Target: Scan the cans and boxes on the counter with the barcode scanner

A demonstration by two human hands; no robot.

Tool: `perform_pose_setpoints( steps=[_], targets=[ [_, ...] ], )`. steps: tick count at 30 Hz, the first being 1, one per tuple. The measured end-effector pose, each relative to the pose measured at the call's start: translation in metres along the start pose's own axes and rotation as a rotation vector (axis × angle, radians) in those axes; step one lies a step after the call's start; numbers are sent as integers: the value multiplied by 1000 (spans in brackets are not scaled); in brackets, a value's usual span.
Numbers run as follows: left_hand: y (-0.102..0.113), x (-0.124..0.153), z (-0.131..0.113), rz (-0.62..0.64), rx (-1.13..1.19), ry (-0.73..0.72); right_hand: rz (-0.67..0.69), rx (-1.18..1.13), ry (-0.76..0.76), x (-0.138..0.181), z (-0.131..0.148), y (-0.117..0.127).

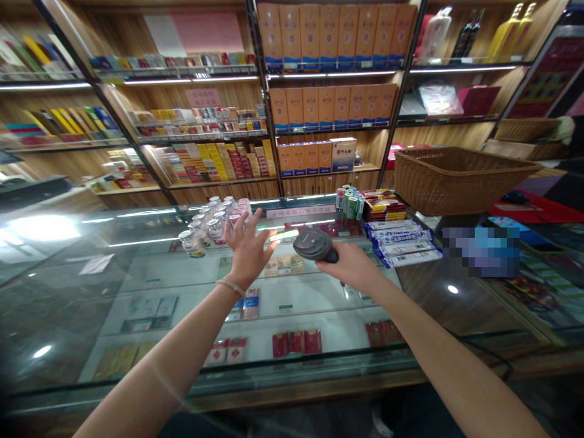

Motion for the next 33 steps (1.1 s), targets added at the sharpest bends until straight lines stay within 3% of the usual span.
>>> perform_pose_setpoints(
  steps=[10,15,22,33],
  targets=[
    [0,0,-1,9,-3,6,-27,-10,28,0,-3,0],
    [2,-2,-2,20,15,20,-109,68,138,-4,-10,-2],
    [1,-2,-2,18,5,32,-269,429,119,-12,-21,-5],
    [4,-3,-1,22,0,29,-237,622,334,-25,-44,-11]
  ],
)
Point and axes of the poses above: each hand's wrist, its own x-axis away from the middle knuckle, its own y-axis out of the back of the hand, z = x × y, the point moved 1 cm from there along -x, towards the middle knuckle, and after that the axes turned 15 degrees about -z, right-handed, at the moved point
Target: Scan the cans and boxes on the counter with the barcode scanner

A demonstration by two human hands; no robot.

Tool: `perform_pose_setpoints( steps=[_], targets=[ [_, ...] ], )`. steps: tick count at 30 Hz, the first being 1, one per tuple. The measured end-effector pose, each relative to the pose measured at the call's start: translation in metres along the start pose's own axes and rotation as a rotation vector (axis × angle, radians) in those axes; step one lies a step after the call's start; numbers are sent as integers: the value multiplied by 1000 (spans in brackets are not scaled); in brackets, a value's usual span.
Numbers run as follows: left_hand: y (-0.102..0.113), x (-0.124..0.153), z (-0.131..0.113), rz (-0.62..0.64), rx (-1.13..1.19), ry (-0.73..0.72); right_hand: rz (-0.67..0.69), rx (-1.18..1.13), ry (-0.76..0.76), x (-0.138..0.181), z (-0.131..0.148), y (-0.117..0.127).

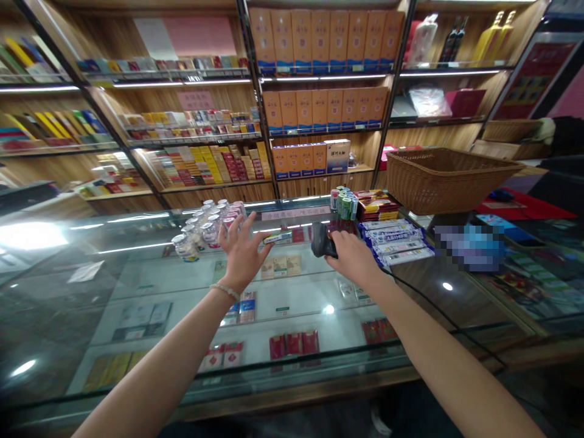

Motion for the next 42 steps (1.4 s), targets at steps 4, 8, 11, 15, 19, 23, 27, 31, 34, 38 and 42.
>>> perform_pose_setpoints(
  steps=[4,8,11,15,19,23,27,31,34,38,42],
  targets=[
    [1,0,0,2,19,15,6,-17,18,0,-5,-5],
    [-1,0,0,-3,29,14,25,-35,28,0,-8,-10],
    [-1,1,1,-2,30,12,31,-19,31,1,-9,-14],
    [-1,1,0,8,29,12,36,27,44,2,-10,-17],
    [0,1,0,6,15,-1,28,92,58,2,-10,-17],
    [0,1,-1,5,10,-12,14,130,57,2,-9,-16],
    [0,0,-1,6,12,-4,5,153,57,4,-8,-16],
    [0,1,0,5,21,11,0,157,66,6,-9,-18],
    [-1,1,0,1,21,16,-23,129,77,8,-11,-20],
    [0,2,1,1,16,7,-102,104,36,8,-11,-20],
    [1,1,0,11,16,12,-164,122,46,8,-4,-15]
  ],
)
Point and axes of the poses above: each hand's wrist, its own x-axis away from the middle knuckle, its own y-axis out of the back of the hand, z = x × y, the point moved 1 cm from there along -x, towards the middle knuckle, and after that the axes turned 15 degrees about -z, right-handed, at the moved point
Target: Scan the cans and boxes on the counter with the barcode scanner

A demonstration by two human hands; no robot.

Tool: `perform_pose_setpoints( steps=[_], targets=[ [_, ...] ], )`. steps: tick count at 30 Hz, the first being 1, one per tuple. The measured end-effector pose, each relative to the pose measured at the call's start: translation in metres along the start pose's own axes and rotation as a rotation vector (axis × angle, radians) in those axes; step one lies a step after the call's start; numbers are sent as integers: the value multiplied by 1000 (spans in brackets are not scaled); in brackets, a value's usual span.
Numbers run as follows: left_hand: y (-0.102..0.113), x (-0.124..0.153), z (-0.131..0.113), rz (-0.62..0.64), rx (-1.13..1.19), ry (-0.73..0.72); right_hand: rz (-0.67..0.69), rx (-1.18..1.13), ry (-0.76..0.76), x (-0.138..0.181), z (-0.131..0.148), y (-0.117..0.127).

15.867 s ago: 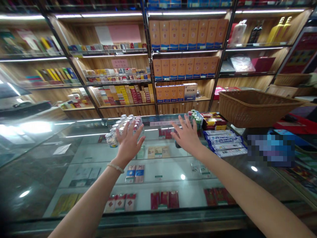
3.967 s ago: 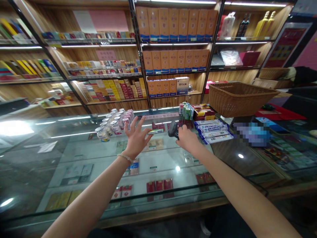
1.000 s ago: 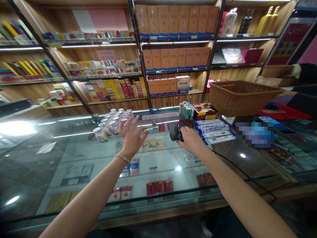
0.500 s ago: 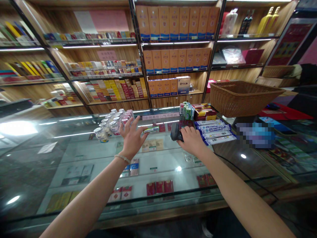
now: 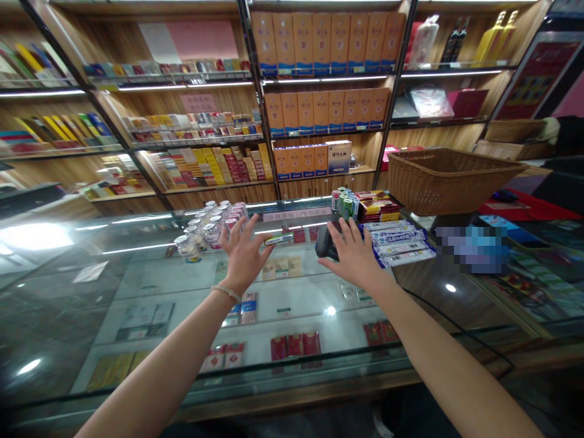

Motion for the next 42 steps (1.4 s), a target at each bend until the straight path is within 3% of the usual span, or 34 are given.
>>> perform_pose_setpoints(
  steps=[13,21,25,30,37,42],
  targets=[
    [1,-2,2,7,19,-4,-115,-29,97,-8,12,8],
    [7,-5,4,3,25,9,-127,-142,243,-48,59,18],
    [8,-4,4,-1,38,-3,-153,-169,282,-61,80,9],
    [9,-4,2,13,46,-31,-200,-170,348,-62,88,-6],
    [14,-6,-3,33,63,-64,-264,-242,310,-58,85,-19],
    [17,-9,-6,1,89,41,-249,-388,158,-56,78,-22]
  ],
)
Point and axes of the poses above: each hand's wrist, its own x-axis away from the middle knuckle, its own y-axis out of the back of the hand, z = x × y, the point moved 1 cm from there along -x, towards the middle knuckle, and after that the axes turned 15 degrees about -z, right-handed, at the moved point
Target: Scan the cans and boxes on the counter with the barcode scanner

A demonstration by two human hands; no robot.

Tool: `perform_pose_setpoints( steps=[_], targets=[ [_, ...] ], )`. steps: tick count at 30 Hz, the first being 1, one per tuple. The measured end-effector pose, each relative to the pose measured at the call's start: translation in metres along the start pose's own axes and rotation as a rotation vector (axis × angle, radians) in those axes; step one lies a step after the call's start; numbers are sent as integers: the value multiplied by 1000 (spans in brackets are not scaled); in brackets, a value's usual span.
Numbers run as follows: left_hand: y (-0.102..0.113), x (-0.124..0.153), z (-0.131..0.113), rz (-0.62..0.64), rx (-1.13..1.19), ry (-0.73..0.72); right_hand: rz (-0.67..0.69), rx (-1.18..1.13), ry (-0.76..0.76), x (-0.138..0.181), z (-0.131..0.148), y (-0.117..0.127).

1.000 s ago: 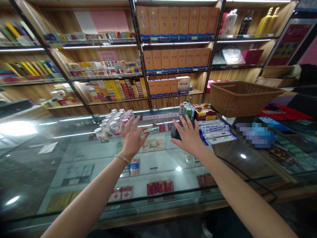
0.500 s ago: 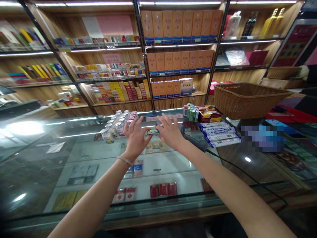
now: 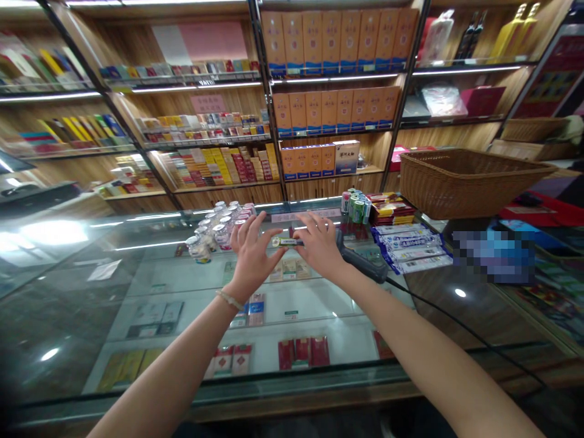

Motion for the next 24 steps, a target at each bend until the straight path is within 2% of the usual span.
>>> perform_pose_setpoints(
  steps=[5,9,18,24],
  targets=[
    [-1,-1,1,-23,38,102,-26,-124,-195,2,-5,2],
    [-2,-2,1,-20,46,131,-42,-153,-251,2,-7,3],
    [-1,-1,2,-29,55,89,-12,-58,-146,4,-1,7],
    [1,-1,0,12,39,35,-82,15,-42,-3,5,22]
  ],
)
Point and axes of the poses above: each hand's wrist, its own x-axis away from the middle knuckle, its own y-axis out of the back of the hand, z = x × y, the point moved 1 cm from there along -x, towards the middle knuckle, and after that the axes turned 15 degrees about -z, right-handed, at the moved point
